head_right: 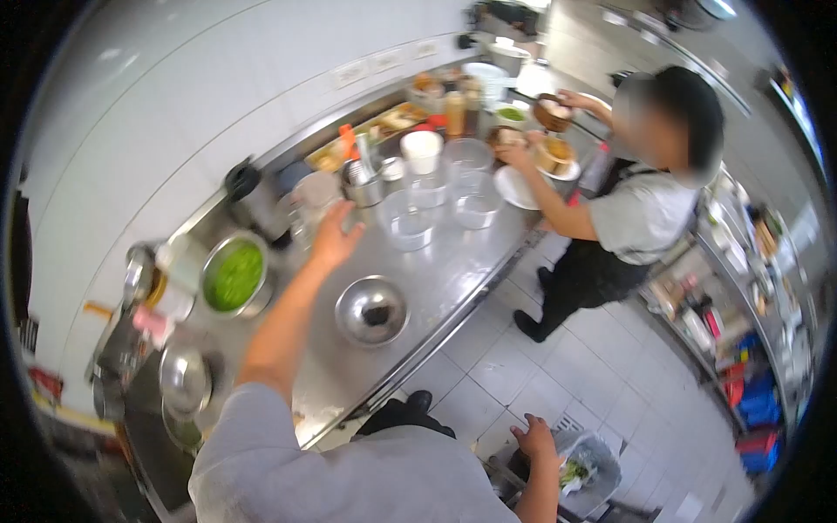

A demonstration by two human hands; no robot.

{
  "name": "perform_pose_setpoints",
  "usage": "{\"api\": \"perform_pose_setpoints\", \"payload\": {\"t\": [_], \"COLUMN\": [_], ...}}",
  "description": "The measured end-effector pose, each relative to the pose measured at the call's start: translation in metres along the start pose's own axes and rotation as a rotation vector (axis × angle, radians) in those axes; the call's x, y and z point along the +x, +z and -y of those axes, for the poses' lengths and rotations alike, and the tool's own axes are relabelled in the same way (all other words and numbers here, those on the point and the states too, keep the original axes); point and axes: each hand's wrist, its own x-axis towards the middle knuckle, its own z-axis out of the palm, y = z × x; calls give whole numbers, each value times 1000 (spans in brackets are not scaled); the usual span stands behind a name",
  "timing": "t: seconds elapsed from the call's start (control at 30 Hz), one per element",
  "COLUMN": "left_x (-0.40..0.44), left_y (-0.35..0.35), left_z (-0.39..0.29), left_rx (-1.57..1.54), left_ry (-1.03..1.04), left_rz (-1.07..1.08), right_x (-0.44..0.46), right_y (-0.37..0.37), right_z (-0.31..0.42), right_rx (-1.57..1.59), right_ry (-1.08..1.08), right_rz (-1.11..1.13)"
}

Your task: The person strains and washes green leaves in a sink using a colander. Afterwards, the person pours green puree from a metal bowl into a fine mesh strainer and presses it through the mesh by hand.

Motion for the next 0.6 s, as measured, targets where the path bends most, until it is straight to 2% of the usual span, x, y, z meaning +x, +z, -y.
{"api": "perform_pose_setpoints", "payload": {"t": [0.03, 0.1, 0.17, 0.23, 0.3, 0.33, 0.4, 0.5, 0.6], "left_x": [-43, -131, -226, -316, -407, -437, -494, -551, -589], "left_y": [-20, -79, -106, -138, -165, -185, -228, -268, -292], "left_z": [-12, -49, -47, -52, -28, -28, -38, -41, -51], "left_rx": [-87, -283, -262, -272, -48, -34, 529, 482, 468], "left_ry": [-2, -136, -241, -560, -666, -694, -646, -834, -891], "left_rz": [-14, 12, -180, -343, -367, -405, -258, -362, -383], "right_x": [9, 25, 41, 56, 67, 73, 82, 69, 57], "right_y": [4, 21, 36, 49, 60, 67, 81, 104, 131], "right_z": [-4, -21, -36, -40, -40, -35, -19, 36, 87], "right_rx": [-36, -115, -169, -218, -348, -407, -475, -577, -632], "right_ry": [-48, -181, -225, -251, -232, -236, -325, -438, -601], "right_rz": [35, -46, 32, 91, 229, 261, 287, 350, 339]}}
